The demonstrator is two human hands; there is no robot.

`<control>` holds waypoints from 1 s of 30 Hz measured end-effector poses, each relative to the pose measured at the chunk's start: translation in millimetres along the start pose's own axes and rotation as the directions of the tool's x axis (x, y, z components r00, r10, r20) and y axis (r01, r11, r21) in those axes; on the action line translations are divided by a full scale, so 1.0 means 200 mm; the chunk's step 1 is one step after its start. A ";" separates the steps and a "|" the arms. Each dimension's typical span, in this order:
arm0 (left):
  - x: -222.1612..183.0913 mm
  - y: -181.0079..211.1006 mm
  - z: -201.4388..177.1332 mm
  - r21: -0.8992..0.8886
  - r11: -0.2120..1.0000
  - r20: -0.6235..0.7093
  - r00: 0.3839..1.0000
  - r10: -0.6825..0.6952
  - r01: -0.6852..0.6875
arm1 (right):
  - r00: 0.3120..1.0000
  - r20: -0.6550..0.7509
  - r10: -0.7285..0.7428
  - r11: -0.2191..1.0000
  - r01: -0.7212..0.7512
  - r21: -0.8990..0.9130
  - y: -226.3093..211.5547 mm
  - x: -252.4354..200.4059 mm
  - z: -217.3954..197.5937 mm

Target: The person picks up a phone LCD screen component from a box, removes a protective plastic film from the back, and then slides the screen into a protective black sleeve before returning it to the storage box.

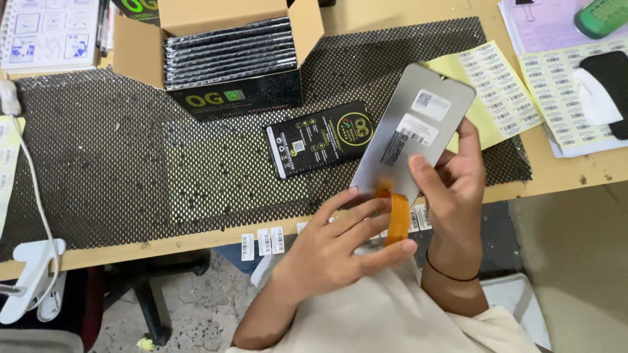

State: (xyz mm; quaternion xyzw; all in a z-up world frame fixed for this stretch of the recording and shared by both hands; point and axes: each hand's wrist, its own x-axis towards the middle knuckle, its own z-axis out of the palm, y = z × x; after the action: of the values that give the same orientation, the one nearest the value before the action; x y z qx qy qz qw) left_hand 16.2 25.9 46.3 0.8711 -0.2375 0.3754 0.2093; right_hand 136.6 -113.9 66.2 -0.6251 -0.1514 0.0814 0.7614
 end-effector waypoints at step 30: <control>-0.03 -0.28 0.21 0.476 0.652 0.256 0.616 -0.745 0.590 | 0.948 -0.140 -0.287 0.956 0.274 -0.107 0.26 0.07 -0.34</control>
State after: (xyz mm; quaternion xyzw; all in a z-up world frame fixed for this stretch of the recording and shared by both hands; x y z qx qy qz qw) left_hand 69.2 49.5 5.0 0.9774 0.1398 0.1014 0.1216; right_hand 175.4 -162.0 5.8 -0.6340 -0.1830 -0.0827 0.7468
